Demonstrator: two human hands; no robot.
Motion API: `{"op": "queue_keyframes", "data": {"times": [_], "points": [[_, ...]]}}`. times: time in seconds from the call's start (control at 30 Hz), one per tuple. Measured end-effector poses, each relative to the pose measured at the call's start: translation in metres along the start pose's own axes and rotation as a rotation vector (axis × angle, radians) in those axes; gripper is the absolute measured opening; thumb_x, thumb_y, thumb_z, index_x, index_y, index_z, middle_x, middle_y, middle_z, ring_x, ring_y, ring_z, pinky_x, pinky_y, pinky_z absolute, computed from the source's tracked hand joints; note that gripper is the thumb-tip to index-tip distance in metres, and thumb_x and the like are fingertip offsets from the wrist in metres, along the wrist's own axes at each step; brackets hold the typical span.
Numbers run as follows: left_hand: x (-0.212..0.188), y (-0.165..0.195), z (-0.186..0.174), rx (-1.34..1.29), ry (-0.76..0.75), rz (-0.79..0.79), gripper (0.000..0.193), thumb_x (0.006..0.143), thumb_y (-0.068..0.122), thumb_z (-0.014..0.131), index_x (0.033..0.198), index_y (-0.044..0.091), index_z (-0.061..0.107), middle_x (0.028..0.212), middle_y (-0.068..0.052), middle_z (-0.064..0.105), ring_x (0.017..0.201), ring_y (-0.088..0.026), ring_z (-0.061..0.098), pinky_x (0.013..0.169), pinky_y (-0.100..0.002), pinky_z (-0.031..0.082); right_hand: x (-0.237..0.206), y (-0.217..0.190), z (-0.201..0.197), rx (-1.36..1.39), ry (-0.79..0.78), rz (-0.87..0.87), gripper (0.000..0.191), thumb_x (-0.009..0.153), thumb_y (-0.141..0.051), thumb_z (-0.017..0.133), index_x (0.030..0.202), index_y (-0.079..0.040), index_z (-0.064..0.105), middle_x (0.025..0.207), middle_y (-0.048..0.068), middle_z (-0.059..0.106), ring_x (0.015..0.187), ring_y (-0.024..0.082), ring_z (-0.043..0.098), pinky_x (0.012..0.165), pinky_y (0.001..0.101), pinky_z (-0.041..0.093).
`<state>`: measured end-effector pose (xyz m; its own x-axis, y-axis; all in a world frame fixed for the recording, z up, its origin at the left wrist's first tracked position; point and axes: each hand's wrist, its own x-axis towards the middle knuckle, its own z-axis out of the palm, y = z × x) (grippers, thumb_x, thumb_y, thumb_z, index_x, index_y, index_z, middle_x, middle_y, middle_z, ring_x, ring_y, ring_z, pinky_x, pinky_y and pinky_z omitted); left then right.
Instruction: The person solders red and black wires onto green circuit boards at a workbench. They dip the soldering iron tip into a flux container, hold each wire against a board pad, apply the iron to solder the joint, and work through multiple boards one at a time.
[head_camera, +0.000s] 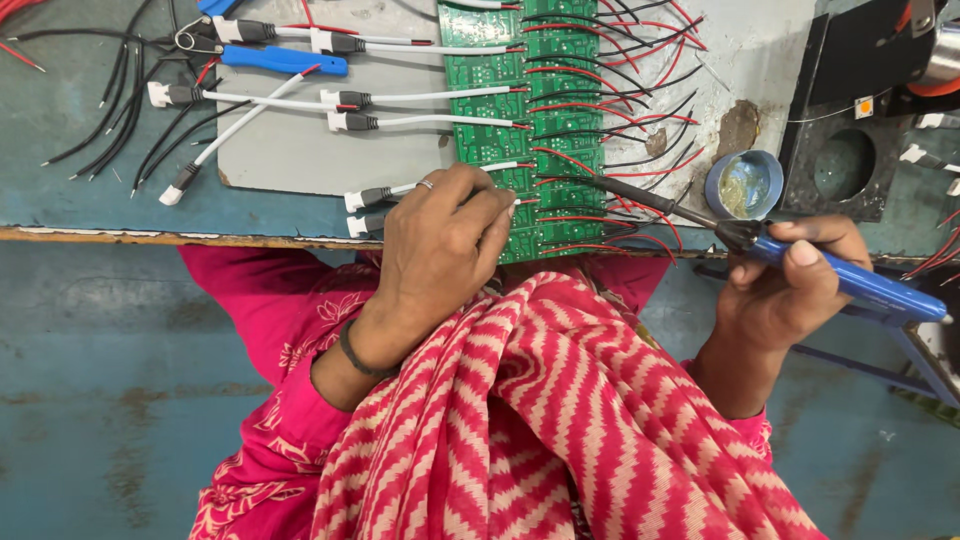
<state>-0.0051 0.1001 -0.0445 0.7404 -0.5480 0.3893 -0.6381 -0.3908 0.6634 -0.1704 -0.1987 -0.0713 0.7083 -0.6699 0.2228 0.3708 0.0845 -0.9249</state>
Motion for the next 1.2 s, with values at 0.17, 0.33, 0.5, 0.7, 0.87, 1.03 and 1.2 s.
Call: {"op": "queue_keyframes", "data": {"times": [0.17,0.33,0.5,0.7,0.87,1.03,1.2], "points": [[0.0,-0.001,0.002,0.006,-0.005,0.001,0.01,0.091,0.01,0.076,0.099,0.006,0.074,0.098,-0.008,0.064,0.088,-0.029,0.066,0.073,-0.043,0.052,-0.004,0.001,0.007,-0.038,0.021,-0.008,0.023,0.102,-0.014,0.064,0.1,0.008,0.056,0.085,0.017,0.062,0.051,0.016,0.052,0.052,0.0266,0.048],[0.0,0.001,0.004,0.008,-0.016,-0.015,0.01,0.091,0.01,0.076,0.1,0.006,0.075,0.098,-0.008,0.063,0.087,-0.029,0.066,0.073,-0.043,0.052,-0.008,0.0,0.016,-0.109,-0.017,-0.024,0.025,0.099,-0.016,0.064,0.097,0.009,0.058,0.084,0.016,0.063,0.052,0.016,0.053,0.051,0.0262,0.048],[0.0,0.001,0.003,0.011,-0.029,-0.013,0.01,0.09,0.01,0.076,0.099,0.006,0.074,0.098,-0.009,0.062,0.086,-0.03,0.066,0.073,-0.044,0.052,-0.009,-0.001,0.022,-0.099,-0.079,0.011,0.027,0.1,-0.017,0.065,0.098,0.009,0.059,0.081,0.016,0.063,0.053,0.017,0.055,0.053,0.0259,0.049],[0.0,0.001,0.003,0.008,-0.028,-0.012,0.01,0.089,0.009,0.076,0.099,0.005,0.073,0.097,-0.009,0.062,0.086,-0.03,0.066,0.073,-0.044,0.052,-0.011,-0.001,0.03,-0.186,-0.13,0.013,0.027,0.099,-0.017,0.067,0.096,0.009,0.06,0.082,0.016,0.065,0.053,0.016,0.057,0.051,0.0243,0.049],[0.001,0.0,0.003,0.009,-0.03,-0.006,0.01,0.09,0.009,0.075,0.099,0.005,0.073,0.097,-0.01,0.061,0.086,-0.03,0.066,0.073,-0.044,0.052,-0.011,-0.002,0.035,-0.22,-0.125,0.051,0.025,0.096,-0.016,0.068,0.094,0.009,0.061,0.084,0.017,0.067,0.052,0.016,0.058,0.048,0.0236,0.047],[0.002,0.0,0.003,0.009,-0.027,-0.004,0.009,0.09,0.009,0.075,0.098,0.004,0.073,0.097,-0.01,0.061,0.086,-0.031,0.066,0.073,-0.044,0.052,-0.007,-0.004,0.04,-0.241,-0.182,0.036,0.025,0.096,-0.015,0.07,0.094,0.009,0.062,0.083,0.017,0.067,0.052,0.016,0.059,0.048,0.0232,0.046],[0.003,0.0,0.003,0.016,-0.037,-0.005,0.008,0.09,0.009,0.075,0.096,0.004,0.072,0.096,-0.01,0.061,0.085,-0.031,0.065,0.072,-0.045,0.052,-0.004,-0.014,0.049,-0.312,-0.234,0.008,0.021,0.096,-0.012,0.071,0.099,0.006,0.063,0.088,0.017,0.069,0.055,0.014,0.06,0.047,0.0208,0.046]]}}
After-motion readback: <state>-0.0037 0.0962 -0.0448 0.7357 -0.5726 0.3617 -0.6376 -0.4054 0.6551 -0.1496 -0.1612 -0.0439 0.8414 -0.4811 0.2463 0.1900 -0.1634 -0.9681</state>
